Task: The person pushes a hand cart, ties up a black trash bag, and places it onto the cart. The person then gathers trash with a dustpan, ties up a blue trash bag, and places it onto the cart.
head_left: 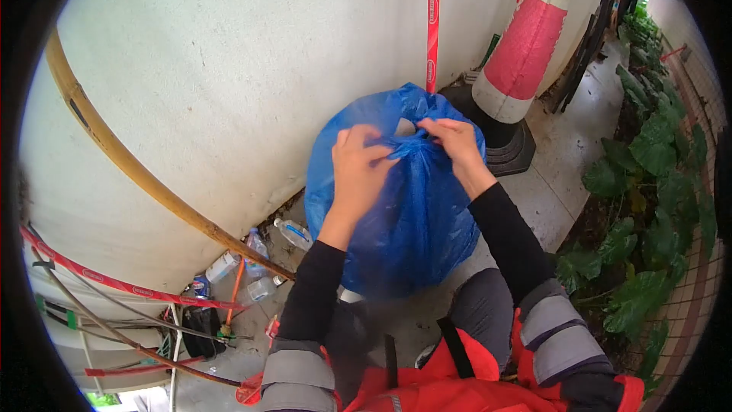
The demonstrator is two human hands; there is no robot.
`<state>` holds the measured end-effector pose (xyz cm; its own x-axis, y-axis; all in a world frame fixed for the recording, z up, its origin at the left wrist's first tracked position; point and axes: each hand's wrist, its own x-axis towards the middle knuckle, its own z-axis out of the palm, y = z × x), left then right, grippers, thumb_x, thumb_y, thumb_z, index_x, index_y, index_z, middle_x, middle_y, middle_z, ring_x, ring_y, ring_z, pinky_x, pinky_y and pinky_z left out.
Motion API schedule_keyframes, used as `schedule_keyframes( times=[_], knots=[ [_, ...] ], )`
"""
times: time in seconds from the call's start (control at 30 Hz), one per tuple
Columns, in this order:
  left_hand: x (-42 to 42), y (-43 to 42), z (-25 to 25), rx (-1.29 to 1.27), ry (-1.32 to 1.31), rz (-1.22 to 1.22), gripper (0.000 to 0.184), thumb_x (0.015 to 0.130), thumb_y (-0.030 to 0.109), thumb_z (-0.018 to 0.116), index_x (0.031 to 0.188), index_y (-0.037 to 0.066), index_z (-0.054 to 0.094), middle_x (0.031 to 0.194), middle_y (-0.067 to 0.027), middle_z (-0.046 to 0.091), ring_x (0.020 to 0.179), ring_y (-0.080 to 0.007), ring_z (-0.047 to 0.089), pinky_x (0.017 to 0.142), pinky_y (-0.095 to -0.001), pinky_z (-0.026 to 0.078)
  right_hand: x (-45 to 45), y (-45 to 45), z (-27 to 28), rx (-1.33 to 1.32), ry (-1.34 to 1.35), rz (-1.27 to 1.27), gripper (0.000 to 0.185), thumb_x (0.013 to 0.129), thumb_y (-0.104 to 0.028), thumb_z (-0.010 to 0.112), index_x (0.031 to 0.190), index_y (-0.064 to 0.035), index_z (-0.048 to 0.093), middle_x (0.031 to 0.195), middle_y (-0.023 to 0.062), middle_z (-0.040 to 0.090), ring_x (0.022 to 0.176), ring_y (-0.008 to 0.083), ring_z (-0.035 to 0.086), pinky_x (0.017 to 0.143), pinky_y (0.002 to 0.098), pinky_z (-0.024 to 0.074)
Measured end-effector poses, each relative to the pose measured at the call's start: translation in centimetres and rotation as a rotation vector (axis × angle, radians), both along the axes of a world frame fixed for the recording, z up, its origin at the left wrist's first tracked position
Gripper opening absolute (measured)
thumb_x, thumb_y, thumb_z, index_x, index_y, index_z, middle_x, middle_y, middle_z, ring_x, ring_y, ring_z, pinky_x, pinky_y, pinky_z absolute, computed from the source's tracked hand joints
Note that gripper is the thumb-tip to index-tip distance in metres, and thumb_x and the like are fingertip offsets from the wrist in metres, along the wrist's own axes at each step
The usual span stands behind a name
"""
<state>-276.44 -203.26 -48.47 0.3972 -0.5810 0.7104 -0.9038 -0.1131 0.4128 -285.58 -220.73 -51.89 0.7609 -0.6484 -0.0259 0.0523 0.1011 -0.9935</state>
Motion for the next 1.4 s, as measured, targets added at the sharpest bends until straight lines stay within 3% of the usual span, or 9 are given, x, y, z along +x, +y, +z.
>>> schedule_keyframes(
  times=[0.13, 0.23, 0.33, 0.47, 0.57, 0.9, 1.0, 1.17, 1.4],
  knots=[
    [2.8, 2.2, -3.7, 0.129, 0.262, -0.01, 0.006, 0.07, 0.009, 0.069, 0.076, 0.008, 0.069, 0.083, -0.0043, 0.059, 0.084, -0.0203, 0.052, 0.071, -0.032, 0.042, -1.0, -1.2, -3.1, -0.027, 0.027, -0.19, 0.015, 0.079, -0.015, 0.068, 0.073, -0.0018, 0.066, 0.072, -0.0029, 0.057, 0.063, 0.004, 0.048, 0.057, 0.0197, 0.0378],
    [2.2, 2.3, -0.4, -0.167, 1.075, -0.266, 0.012, 0.082, 0.007, 0.058, 0.087, 0.0, 0.067, 0.082, -0.0006, 0.061, 0.077, -0.0084, 0.054, 0.069, -0.0234, 0.042, -2.5, 2.5, 1.1, -0.297, -0.127, -0.198, 0.015, 0.074, -0.009, 0.071, 0.067, 0.0009, 0.063, 0.07, -0.0006, 0.055, 0.061, 0.006, 0.049, 0.054, 0.022, 0.0398],
    [0.3, 1.0, 0.9, -0.191, 1.144, -0.46, 0.015, 0.084, 0.006, 0.056, 0.092, -0.001, 0.065, 0.086, -0.0024, 0.062, 0.079, -0.0064, 0.054, 0.068, -0.0236, 0.043, -3.3, 7.1, 5.9, -0.631, -0.27, -0.055, 0.01, 0.071, -0.005, 0.071, 0.074, 0.0018, 0.064, 0.074, 0.0053, 0.059, 0.065, 0.0099, 0.054, 0.057, 0.0236, 0.0426],
    [-1.7, -0.2, 0.2, -0.06, 0.444, -0.326, 0.014, 0.083, 0.006, 0.053, 0.089, -0.002, 0.061, 0.077, -0.0155, 0.062, 0.07, -0.0285, 0.06, 0.065, -0.032, 0.045, -3.2, 7.1, 6.5, -0.857, -0.233, 0.003, 0.011, 0.071, -0.007, 0.07, 0.079, -0.0004, 0.067, 0.082, 0.0089, 0.062, 0.069, 0.019, 0.059, 0.063, 0.0254, 0.045],
    [-1.6, -0.2, 0.4, -0.046, 0.373, -0.448, 0.015, 0.083, 0.011, 0.051, 0.086, -0.002, 0.059, 0.073, -0.0202, 0.06, 0.072, -0.0384, 0.057, 0.062, -0.0354, 0.043, -2.8, 6.3, 7.4, -1.107, -0.271, -0.042, 0.011, 0.073, -0.007, 0.068, 0.082, -0.0004, 0.068, 0.089, 0.009, 0.063, 0.076, 0.0179, 0.059, 0.069, 0.0261, 0.0453],
    [0.4, 0.4, 0.3, 0.072, 1.085, -0.399, 0.023, 0.088, 0.018, 0.053, 0.083, -0.002, 0.062, 0.071, -0.0042, 0.06, 0.065, -0.0128, 0.053, 0.061, -0.0272, 0.041, -3.7, 5.4, 7.5, -0.702, -0.052, 0.242, 0.012, 0.075, -0.006, 0.066, 0.086, -0.0022, 0.067, 0.084, 0.0107, 0.063, 0.08, 0.0196, 0.061, 0.072, 0.0281, 0.0466],
    [1.2, 0.9, 0.0, 0.058, 1.017, -0.508, 0.005, 0.081, 0.005, 0.059, 0.08, 0.001, 0.061, 0.072, -0.0044, 0.061, 0.07, -0.0105, 0.054, 0.061, -0.0275, 0.041, -4.1, 5.9, 7.8, -0.855, 0.034, 0.354, 0.009, 0.074, -0.005, 0.066, 0.082, -0.0016, 0.067, 0.085, 0.0083, 0.063, 0.082, 0.018, 0.061, 0.074, 0.0283, 0.0464],
    [0.2, 0.7, 2.1, 0.159, -0.081, -0.234, 0.019, 0.06, -0.01, 0.056, 0.075, 0.003, 0.057, 0.077, -0.0083, 0.056, 0.073, -0.0225, 0.059, 0.063, -0.0293, 0.046, -0.1, 4.0, 5.5, -0.489, -0.133, 0.332, 0.019, 0.086, -0.008, 0.052, 0.101, 0.0012, 0.06, 0.095, 0.0058, 0.062, 0.089, 0.0136, 0.057, 0.078, 0.0275, 0.0452],
    [0.0, -0.4, 1.8, -0.138, -0.19, 0.022, 0.02, 0.057, -0.007, 0.058, 0.072, 0.005, 0.054, 0.087, -0.0085, 0.052, 0.073, -0.0251, 0.057, 0.054, -0.0329, 0.047, 1.6, 3.0, 5.4, -0.22, 0.019, 0.568, 0.025, 0.092, -0.016, 0.049, 0.108, 0.0008, 0.058, 0.093, 0.0014, 0.06, 0.083, 0.0066, 0.053, 0.074, 0.0235, 0.0443]
  ],
)
